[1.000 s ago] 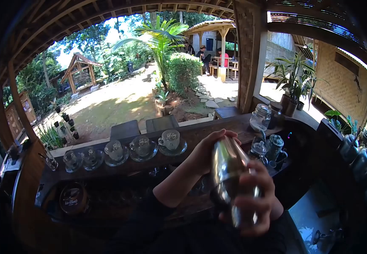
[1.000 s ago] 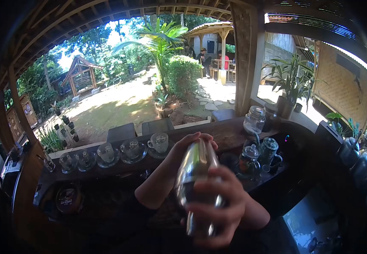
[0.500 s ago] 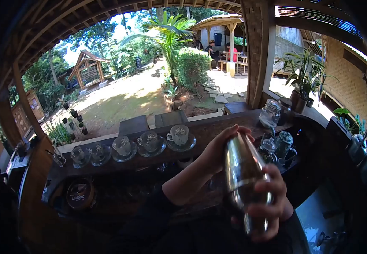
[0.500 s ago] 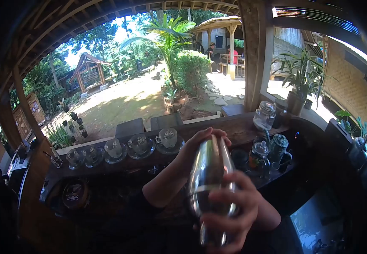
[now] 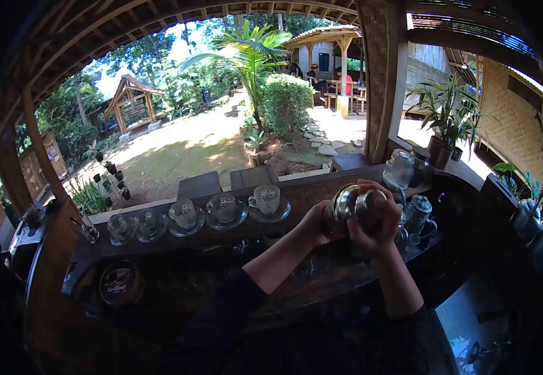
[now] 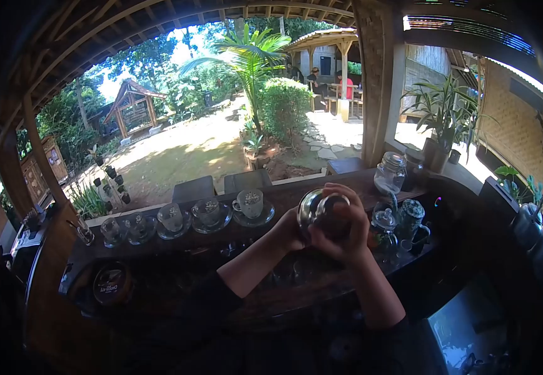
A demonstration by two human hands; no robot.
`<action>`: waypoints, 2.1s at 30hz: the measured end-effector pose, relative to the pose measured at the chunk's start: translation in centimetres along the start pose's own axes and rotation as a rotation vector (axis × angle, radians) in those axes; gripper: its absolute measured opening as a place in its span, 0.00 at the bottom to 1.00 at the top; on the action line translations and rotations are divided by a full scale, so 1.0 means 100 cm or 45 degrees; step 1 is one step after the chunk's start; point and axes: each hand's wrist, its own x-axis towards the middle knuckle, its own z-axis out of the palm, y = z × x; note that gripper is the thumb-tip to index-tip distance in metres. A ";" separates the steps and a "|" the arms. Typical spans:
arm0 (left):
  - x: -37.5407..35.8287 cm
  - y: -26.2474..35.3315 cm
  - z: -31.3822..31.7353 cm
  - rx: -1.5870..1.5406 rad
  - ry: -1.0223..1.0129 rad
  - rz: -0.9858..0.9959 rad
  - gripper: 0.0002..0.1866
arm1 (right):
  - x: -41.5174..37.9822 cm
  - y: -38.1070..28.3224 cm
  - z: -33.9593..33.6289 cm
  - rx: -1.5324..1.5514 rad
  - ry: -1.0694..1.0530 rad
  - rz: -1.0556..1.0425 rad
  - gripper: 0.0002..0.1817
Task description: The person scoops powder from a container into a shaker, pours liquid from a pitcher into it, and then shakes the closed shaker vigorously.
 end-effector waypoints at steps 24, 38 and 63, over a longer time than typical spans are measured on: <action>-0.132 0.050 -0.038 0.020 0.025 0.579 0.21 | 0.028 -0.048 0.108 0.249 -0.438 -0.624 0.27; -0.245 0.054 -0.074 -0.172 0.127 1.100 0.16 | 0.030 -0.058 0.262 0.745 -0.594 -0.375 0.21; -0.318 0.036 -0.138 0.011 -0.017 1.250 0.17 | 0.011 -0.090 0.310 1.060 -0.619 -0.340 0.22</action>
